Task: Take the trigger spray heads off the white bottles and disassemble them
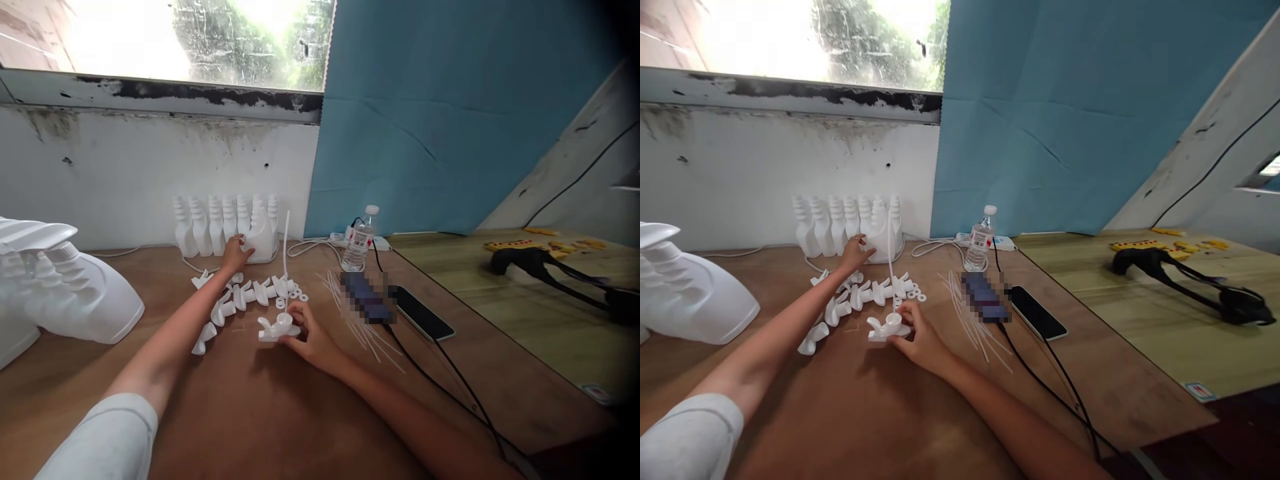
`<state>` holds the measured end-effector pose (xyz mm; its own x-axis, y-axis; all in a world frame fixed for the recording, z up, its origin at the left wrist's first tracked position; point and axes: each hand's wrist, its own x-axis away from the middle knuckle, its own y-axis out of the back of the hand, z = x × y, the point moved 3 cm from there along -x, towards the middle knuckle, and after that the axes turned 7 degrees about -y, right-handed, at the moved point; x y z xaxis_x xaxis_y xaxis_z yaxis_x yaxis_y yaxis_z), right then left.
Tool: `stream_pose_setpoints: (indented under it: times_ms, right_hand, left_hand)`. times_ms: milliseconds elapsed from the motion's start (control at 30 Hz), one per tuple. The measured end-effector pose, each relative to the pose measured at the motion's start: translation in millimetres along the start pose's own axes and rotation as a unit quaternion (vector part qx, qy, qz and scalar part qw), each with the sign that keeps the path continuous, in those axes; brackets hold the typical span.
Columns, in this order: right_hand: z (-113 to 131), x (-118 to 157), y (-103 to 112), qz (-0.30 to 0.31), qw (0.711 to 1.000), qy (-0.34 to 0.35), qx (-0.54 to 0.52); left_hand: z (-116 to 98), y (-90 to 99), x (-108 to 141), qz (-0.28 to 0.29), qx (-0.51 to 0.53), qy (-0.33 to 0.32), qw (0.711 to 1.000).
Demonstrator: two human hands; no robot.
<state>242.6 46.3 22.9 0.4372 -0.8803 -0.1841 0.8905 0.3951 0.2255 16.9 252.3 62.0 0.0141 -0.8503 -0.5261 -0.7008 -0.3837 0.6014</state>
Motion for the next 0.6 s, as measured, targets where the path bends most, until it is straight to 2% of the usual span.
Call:
stream_pose_setpoints:
  times_ms: [167,300,433,533,600]
  right_hand:
    - [-4,-11,30,-0.11,0.994,0.01,-0.011]
    - [-3,-16,55,-0.187,0.982,0.009,0.01]
    - [-2,-17,73,-0.215,0.972,0.02,0.092]
    - [0,-16,85,-0.227,0.96,0.045,0.16]
    - [2,-16,94,-0.255,0.944,0.064,0.199]
  left_hand:
    - [7,1.9,7,0.006,-0.011,0.018,1.0]
    - [5,-1.4,7,0.02,0.0,0.02,1.0]
    - [-9,-3.7,5,0.007,0.014,0.013,1.0]
    - [-24,9.1,10,-0.015,0.03,-0.013,0.999]
    - [-33,27.8,20,-0.029,0.037,-0.037,0.998]
